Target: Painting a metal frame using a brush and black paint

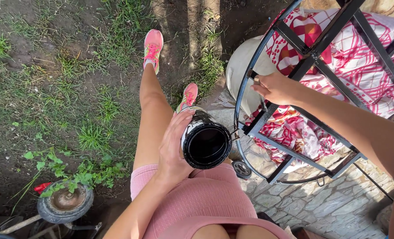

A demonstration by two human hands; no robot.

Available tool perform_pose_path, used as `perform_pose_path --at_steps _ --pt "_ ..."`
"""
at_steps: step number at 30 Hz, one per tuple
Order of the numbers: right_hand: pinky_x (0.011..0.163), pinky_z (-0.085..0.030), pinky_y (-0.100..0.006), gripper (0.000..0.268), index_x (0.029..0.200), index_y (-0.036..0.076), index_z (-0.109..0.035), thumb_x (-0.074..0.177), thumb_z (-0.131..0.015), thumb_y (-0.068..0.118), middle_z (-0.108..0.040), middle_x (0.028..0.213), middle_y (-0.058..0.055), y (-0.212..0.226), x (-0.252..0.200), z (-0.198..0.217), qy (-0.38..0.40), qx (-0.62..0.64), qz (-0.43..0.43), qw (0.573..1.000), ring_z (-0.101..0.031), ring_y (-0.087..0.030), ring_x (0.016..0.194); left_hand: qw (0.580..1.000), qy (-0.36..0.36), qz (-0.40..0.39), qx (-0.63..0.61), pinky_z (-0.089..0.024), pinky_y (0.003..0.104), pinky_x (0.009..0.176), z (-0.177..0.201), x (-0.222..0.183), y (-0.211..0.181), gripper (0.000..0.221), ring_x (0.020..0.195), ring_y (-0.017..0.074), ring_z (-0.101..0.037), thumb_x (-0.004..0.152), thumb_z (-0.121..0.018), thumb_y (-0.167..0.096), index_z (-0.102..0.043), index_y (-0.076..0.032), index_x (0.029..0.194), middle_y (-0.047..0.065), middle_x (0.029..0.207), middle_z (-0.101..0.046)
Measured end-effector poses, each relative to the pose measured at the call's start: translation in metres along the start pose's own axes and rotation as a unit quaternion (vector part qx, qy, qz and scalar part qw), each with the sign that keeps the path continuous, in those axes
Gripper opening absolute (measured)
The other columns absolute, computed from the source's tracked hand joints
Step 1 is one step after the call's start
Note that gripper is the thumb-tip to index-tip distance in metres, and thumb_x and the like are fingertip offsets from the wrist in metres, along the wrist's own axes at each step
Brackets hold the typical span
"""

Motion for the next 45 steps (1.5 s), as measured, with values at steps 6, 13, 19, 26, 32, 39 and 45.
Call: perform_pose_path --at_steps 6,13,19,26,32,39,45 --pt "0.070 -0.060 -0.046 0.032 0.097 0.003 -0.066 0.112 -0.052 0.028 -0.073 0.076 -0.024 0.002 -0.018 0.022 -0.062 0.152 -0.062 0.984 -0.075 -0.039 0.075 1.000 0.009 -0.002 0.002 -0.046 0.063 0.110 -0.002 0.003 0.000 0.052 0.119 0.0481 -0.067 0.085 -0.079 -0.001 -0.058 0.011 0.130 0.025 0.128 -0.068" --pt "0.056 -0.048 -0.043 0.033 0.108 -0.003 -0.058 0.123 -0.046 0.024 -0.060 0.067 -0.015 -0.088 0.006 0.059 -0.074 -0.063 -0.142 0.985 -0.060 -0.031 0.061 0.992 0.124 0.019 -0.003 -0.039 0.058 0.128 -0.003 -0.010 0.008 0.064 0.142 0.0398 -0.054 0.095 -0.077 -0.012 -0.041 0.002 0.146 0.022 0.149 -0.053" --pt "0.063 -0.054 -0.034 0.028 0.124 0.010 -0.068 0.132 -0.054 0.033 -0.068 0.096 -0.006 -0.070 -0.017 0.093 -0.338 -0.347 -0.010 0.875 -0.068 -0.022 0.073 0.992 0.127 0.019 -0.013 -0.040 0.056 0.127 -0.005 -0.010 0.011 0.068 0.141 0.0406 -0.055 0.092 -0.082 -0.019 -0.044 0.003 0.144 0.023 0.148 -0.054" --pt "0.038 -0.025 -0.033 0.007 0.113 -0.010 -0.051 0.116 -0.045 -0.009 -0.053 0.066 -0.014 0.092 -0.128 0.091 -0.570 0.144 0.275 0.761 -0.041 -0.016 0.043 0.994 0.104 0.007 -0.020 -0.031 0.063 0.130 -0.009 0.000 0.013 0.068 0.143 0.0396 -0.053 0.093 -0.081 -0.025 -0.045 0.001 0.144 0.021 0.149 -0.054" --pt "0.034 -0.051 -0.038 0.029 0.075 -0.001 -0.053 0.101 -0.051 0.012 -0.056 0.059 -0.015 0.161 -0.189 0.032 -0.681 0.064 0.375 0.625 -0.054 -0.024 0.041 0.994 0.109 -0.004 0.023 -0.034 0.057 0.129 -0.016 0.007 0.006 0.061 0.145 0.0379 -0.052 0.095 -0.075 -0.012 -0.044 0.001 0.146 0.022 0.152 -0.052" --pt "0.047 -0.059 -0.036 0.014 0.087 -0.005 -0.058 0.095 -0.054 0.006 -0.062 0.073 -0.015 0.153 -0.178 0.012 -0.544 0.063 0.329 0.769 -0.066 -0.027 0.057 0.992 0.124 -0.022 0.008 -0.032 0.060 0.130 -0.026 0.002 -0.005 0.071 0.147 0.0386 -0.050 0.084 -0.073 0.002 -0.042 0.002 0.148 0.020 0.152 -0.052" --pt "0.047 -0.060 -0.030 0.011 0.093 -0.003 -0.056 0.099 -0.052 0.005 -0.062 0.073 -0.013 0.132 -0.187 -0.014 -0.596 0.131 0.298 0.734 -0.067 -0.025 0.058 0.990 0.140 -0.018 -0.008 -0.030 0.060 0.131 -0.029 0.000 -0.011 0.074 0.149 0.0383 -0.048 0.087 -0.081 -0.012 -0.041 0.000 0.149 0.018 0.153 -0.051"
Point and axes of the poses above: each hand's wrist, its own x-axis towards the middle knuckle, its own z-axis out of the back of the hand, y = z × x, the point moved 4 cm from there along x, towards the middle knuckle
